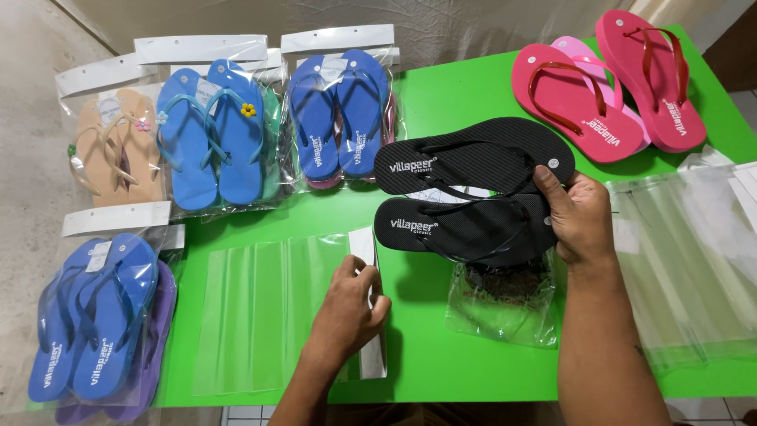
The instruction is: The person joins pairs of flip-flops using plastic fasteners and places them into clear plastic bags.
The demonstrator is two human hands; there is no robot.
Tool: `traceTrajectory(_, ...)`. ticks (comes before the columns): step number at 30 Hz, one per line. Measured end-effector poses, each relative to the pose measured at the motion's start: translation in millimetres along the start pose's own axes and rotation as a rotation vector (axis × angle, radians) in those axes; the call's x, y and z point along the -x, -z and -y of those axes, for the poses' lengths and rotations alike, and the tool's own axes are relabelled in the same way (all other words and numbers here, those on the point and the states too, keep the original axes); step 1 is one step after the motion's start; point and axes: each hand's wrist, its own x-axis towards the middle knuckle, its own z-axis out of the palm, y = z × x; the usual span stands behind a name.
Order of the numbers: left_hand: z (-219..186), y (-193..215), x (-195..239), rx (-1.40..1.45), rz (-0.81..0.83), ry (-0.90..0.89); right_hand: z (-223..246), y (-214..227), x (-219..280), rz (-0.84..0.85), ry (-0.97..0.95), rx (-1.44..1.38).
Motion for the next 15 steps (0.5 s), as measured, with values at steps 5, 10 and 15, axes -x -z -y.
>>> traceTrajectory(5, 22, -3, 6, 0.230, -0.204, -0.105, -3, 0, -1, 0.011, 0.029, -0.015)
traceTrajectory(10, 37, -4, 10, 0.420, -0.237, -0.206, -9, 1, -3, 0.017, 0.029, -0.034)
traceTrajectory(15, 43, -6, 10, 0.508, -0.335, -0.283, -11, 0, 0, 0.025, 0.057, 0.039)
